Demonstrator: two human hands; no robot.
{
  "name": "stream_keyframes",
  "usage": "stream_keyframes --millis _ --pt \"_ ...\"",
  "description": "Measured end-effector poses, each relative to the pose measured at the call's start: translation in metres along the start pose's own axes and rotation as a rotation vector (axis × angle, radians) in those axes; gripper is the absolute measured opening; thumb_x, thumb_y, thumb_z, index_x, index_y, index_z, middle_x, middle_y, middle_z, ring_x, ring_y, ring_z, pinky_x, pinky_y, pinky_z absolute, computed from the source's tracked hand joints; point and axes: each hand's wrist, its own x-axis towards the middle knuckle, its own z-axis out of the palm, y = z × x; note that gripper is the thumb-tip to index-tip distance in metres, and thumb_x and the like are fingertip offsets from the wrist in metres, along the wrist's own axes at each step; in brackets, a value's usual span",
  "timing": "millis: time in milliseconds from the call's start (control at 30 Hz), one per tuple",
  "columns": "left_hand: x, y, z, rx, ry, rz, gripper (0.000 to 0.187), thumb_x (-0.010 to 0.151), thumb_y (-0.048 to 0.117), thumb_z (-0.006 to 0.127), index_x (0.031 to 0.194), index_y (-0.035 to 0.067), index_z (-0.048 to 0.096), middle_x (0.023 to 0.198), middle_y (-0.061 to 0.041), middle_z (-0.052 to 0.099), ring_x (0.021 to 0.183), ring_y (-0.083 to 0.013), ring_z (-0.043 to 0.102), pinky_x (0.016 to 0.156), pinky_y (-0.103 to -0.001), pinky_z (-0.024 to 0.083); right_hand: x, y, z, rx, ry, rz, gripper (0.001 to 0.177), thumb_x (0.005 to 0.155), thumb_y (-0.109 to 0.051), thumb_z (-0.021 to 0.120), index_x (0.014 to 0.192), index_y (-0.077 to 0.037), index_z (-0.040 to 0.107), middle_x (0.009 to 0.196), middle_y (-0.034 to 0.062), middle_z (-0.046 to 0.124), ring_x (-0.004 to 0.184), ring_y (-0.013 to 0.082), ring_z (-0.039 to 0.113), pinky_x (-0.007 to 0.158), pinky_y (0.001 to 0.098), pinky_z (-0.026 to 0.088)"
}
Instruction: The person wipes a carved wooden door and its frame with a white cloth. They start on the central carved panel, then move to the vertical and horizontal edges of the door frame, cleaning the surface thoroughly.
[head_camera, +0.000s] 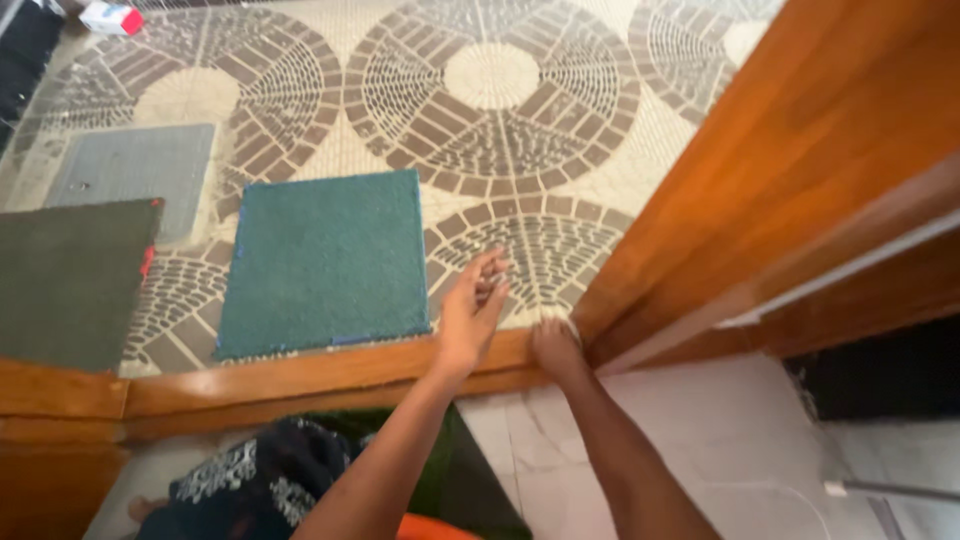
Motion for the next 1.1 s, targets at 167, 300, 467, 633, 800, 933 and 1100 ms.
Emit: stream_keyframes --millis 167,300,467,633,800,933,1100 --pt "0.014 -0.019 -0.023 -0.106 0.082 -0.087 0.047 0.093 -0.001 0.058 0.139 0.002 0.055 0.12 -0.01 0.07 0.098 -0.0136 0.068 0.089 -0.028 0.057 -0.011 -0.031 0.039 -0.155 0.566 0.28 0.052 0.084 -0.012 0.047 0.132 0.004 0.057 0.138 0.0218 0.06 0.131 0.038 0.053 0.111 0.0403 0.041" --pt "0.024 -0.039 -0.026 -0.33 0.124 -0.097 0.045 0.094 -0.003 0.055 0.139 -0.003 0.053 0.118 -0.012 0.067 0.099 -0.0164 0.067 0.092 -0.03 0.057 0.008 -0.079 0.043 0.585 0.714 0.588 0.044 0.104 -0.02 0.041 0.14 0.002 0.054 0.148 0.0236 0.054 0.136 0.0392 0.05 0.113 0.0439 0.037" --pt "0.023 -0.025 -0.021 -0.372 0.15 -0.088 0.045 0.095 -0.004 0.056 0.139 -0.004 0.054 0.118 -0.014 0.068 0.1 -0.0164 0.067 0.091 -0.03 0.057 0.044 -0.181 0.024 1.873 0.329 0.222 0.043 0.118 -0.028 0.037 0.13 0.006 0.06 0.118 0.0269 0.062 0.113 0.042 0.059 0.101 0.0462 0.052" --pt "0.014 -0.002 -0.024 -0.305 0.138 -0.284 0.046 0.09 -0.001 0.057 0.136 0.004 0.055 0.115 -0.008 0.068 0.093 -0.0128 0.067 0.071 -0.033 0.058 0.05 -0.217 0.006 1.203 0.401 -0.522 0.035 0.109 -0.019 0.046 0.135 0.0 0.059 0.135 0.0226 0.059 0.129 0.04 0.053 0.11 0.0467 0.044" --pt "0.017 -0.017 -0.032 -0.263 0.177 -0.12 0.042 0.093 -0.002 0.058 0.135 0.001 0.058 0.114 -0.011 0.07 0.095 -0.014 0.069 0.086 -0.028 0.058 0.016 -0.149 0.027 0.804 0.357 -0.432 0.04 0.101 -0.01 0.05 0.14 -0.006 0.057 0.147 0.0166 0.056 0.14 0.0358 0.05 0.12 0.0471 0.037" --pt "0.019 -0.024 -0.039 -0.242 0.2 -0.104 0.039 0.093 -0.002 0.058 0.133 0.0 0.06 0.112 -0.011 0.072 0.094 -0.0136 0.069 0.087 -0.027 0.058 -0.019 -0.073 0.045 0.457 0.576 -0.106 0.064 0.089 0.002 0.045 0.153 -0.003 0.041 0.159 0.0213 0.04 0.146 0.0386 0.039 0.12 0.0497 0.028" --pt "0.018 -0.025 -0.039 -0.193 0.212 -0.125 0.038 0.091 -0.003 0.059 0.129 0.001 0.062 0.108 -0.009 0.074 0.092 -0.0136 0.071 0.085 -0.028 0.058 -0.03 -0.042 0.045 0.277 0.351 0.218 0.075 0.085 0.006 0.043 0.158 -0.006 0.028 0.164 0.0184 0.028 0.152 0.0348 0.026 0.123 0.0472 0.02"
